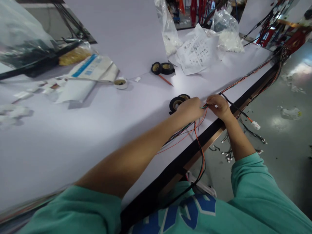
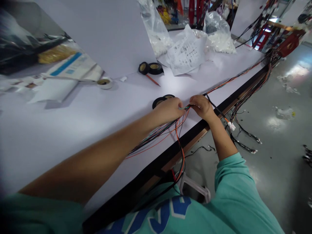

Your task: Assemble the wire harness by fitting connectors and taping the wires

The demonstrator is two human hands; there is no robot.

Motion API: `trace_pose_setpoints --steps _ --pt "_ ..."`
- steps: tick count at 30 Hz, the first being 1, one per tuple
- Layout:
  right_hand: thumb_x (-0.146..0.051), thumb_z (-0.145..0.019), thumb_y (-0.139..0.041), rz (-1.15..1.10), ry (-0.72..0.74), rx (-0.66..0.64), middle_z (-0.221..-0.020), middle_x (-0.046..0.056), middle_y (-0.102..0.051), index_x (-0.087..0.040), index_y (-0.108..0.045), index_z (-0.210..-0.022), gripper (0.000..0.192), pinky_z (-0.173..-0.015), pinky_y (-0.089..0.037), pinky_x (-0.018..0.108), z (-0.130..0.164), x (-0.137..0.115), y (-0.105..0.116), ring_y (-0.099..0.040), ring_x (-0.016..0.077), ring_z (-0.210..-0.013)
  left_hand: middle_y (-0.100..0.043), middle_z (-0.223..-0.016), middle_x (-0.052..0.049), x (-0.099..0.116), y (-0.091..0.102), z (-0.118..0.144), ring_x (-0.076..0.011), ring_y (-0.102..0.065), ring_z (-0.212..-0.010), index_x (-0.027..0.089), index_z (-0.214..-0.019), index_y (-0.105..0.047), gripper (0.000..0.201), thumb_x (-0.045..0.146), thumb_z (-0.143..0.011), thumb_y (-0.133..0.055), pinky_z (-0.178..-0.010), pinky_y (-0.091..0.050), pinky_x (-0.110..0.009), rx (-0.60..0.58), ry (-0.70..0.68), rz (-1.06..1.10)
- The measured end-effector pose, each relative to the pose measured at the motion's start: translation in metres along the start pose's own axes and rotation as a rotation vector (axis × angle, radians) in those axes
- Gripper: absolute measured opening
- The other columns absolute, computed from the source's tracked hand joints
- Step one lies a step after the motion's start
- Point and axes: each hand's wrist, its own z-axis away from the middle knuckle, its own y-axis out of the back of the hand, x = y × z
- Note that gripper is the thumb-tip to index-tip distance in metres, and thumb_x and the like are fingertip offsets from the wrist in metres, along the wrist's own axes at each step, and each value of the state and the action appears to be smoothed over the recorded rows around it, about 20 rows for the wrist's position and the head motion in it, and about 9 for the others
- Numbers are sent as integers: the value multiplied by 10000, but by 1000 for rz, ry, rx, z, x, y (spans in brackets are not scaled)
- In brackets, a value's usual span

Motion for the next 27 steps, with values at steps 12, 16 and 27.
trace_pose_setpoints --steps 12,16,27 --pt "-137 -799 -558 -15 18 46 -769 38 -661 -213 -546 -754 89 -625 -501 302 0 -1 2 -616 137 -698 -453 -499 3 -5 3 -3 -103 -407 -476 121 -656 -626 159 259 -684 -551 -512 -270 -279 -55 35 122" --pt "-155 -801 -561 -46 -10 38 -777 40 -661 -212 -554 -754 74 -636 -502 309 1 -1 2 -620 141 -717 -603 -691 -60 0 6 1 -171 -546 -659 141 -794 -668 189 223 -683 -538 -575 -338 -278 -55 -5 -85" --pt "-208 -809 -560 -40 -107 -33 -787 40 -663 -215 -566 -741 69 -641 -505 322 0 -2 5 -614 142 -705 -516 -566 -20 -6 8 1 -144 -492 -582 130 -659 -626 126 216 -674 -535 -555 -308 -272 -90 -17 5"
